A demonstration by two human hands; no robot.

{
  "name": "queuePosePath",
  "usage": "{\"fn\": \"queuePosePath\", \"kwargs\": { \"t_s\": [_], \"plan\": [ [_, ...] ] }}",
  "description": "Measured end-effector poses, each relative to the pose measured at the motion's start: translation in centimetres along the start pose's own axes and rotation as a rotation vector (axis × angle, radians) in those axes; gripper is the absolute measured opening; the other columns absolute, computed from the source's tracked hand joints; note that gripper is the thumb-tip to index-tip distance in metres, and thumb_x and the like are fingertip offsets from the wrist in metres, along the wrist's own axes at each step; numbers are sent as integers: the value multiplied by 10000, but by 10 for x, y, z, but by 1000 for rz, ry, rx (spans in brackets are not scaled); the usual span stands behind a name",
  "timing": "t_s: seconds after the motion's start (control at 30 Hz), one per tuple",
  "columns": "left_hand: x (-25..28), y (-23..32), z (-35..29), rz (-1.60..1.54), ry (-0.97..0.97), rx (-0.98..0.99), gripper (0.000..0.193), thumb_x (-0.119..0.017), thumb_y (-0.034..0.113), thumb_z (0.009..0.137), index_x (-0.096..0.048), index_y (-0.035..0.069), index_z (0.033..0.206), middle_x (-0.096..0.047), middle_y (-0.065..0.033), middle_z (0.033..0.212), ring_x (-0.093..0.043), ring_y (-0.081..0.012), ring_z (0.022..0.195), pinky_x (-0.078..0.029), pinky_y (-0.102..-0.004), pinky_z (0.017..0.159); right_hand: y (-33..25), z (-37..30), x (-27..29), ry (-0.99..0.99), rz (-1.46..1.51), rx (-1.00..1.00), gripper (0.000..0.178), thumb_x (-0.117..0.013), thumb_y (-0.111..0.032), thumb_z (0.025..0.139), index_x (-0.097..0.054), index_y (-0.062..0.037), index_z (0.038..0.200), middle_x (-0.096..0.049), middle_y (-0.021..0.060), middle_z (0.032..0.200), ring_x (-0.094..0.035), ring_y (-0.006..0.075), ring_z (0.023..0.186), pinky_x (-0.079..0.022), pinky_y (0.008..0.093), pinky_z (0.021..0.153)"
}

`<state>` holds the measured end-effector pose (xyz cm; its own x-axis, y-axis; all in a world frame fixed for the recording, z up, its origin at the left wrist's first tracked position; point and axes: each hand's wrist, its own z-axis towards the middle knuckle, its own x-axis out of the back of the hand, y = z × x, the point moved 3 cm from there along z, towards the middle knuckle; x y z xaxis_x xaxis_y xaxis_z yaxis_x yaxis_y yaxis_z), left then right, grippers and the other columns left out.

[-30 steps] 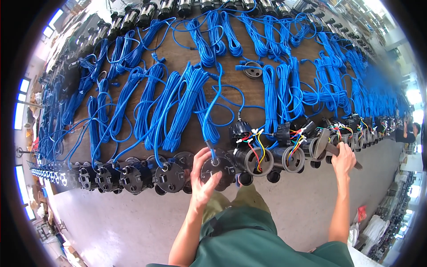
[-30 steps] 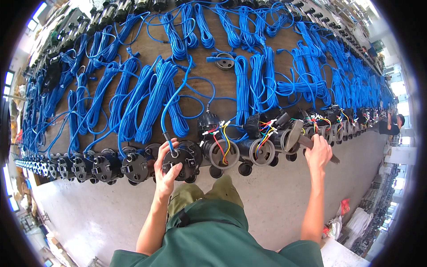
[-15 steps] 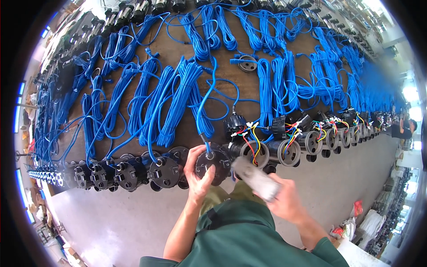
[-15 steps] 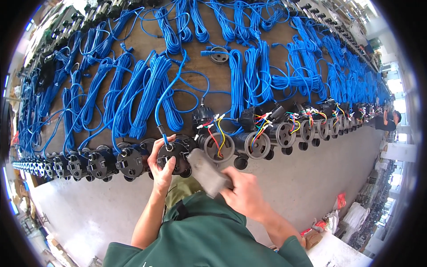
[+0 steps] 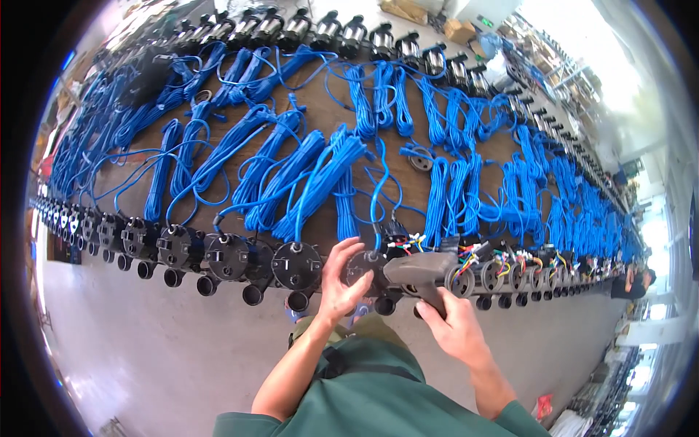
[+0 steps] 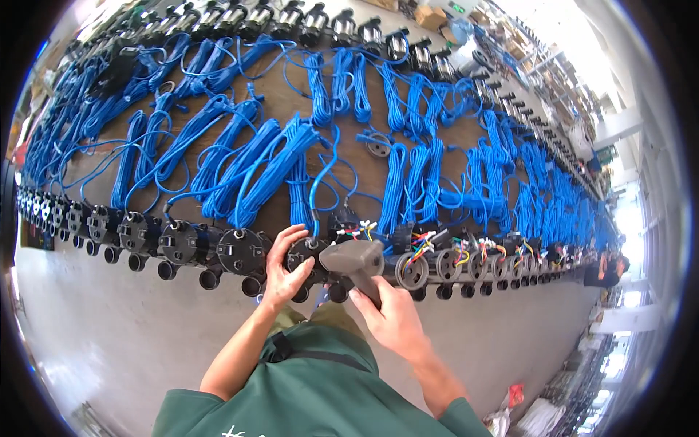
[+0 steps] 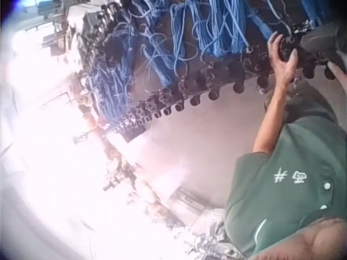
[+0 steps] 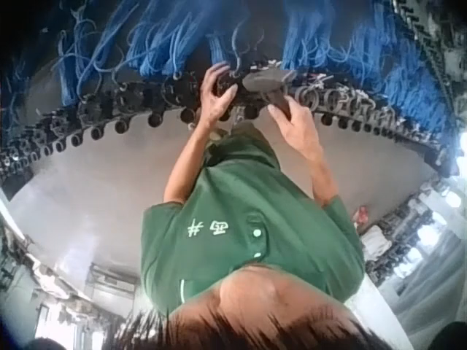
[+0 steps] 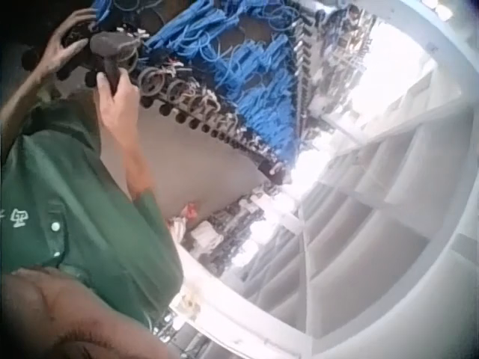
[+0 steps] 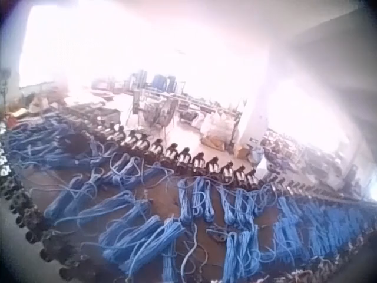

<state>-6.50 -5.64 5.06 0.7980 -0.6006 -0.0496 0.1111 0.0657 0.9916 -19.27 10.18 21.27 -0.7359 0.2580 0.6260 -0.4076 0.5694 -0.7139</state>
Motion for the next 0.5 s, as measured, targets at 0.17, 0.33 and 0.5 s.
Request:
{"fn": "queuePosePath", "kwargs": {
  "t_s": [0.17,0.33,0.5],
  "plan": [
    [2,-14,-8,277,-92,-213,1116,-1003,437,567,-489,59,1482,-541,-182,1474,-513,-370,1380,-395,-491,1159,-39,2,-10,68,-94,377,253,-697,-185,991,-676,18,1140,-739,182,822,-732,328,723,-563,424,698],
    [3,-27,-4,211,-39,-202,1077,-1008,359,501,-523,61,1416,-603,-176,1371,-579,-385,1273,-457,-487,1089,-11,29,-52,-158,-224,148,315,-643,-308,1031,-653,6,1040,-719,219,786,-725,394,712,-545,475,654],
    [5,-21,-6,224,-4,-221,1003,-990,332,537,-532,54,1385,-614,-161,1312,-625,-356,1210,-483,-467,1062,-30,-5,3,-1,32,134,278,-677,-178,1009,-688,42,1178,-689,75,741,-591,109,659,-505,337,630]
  ]
}}
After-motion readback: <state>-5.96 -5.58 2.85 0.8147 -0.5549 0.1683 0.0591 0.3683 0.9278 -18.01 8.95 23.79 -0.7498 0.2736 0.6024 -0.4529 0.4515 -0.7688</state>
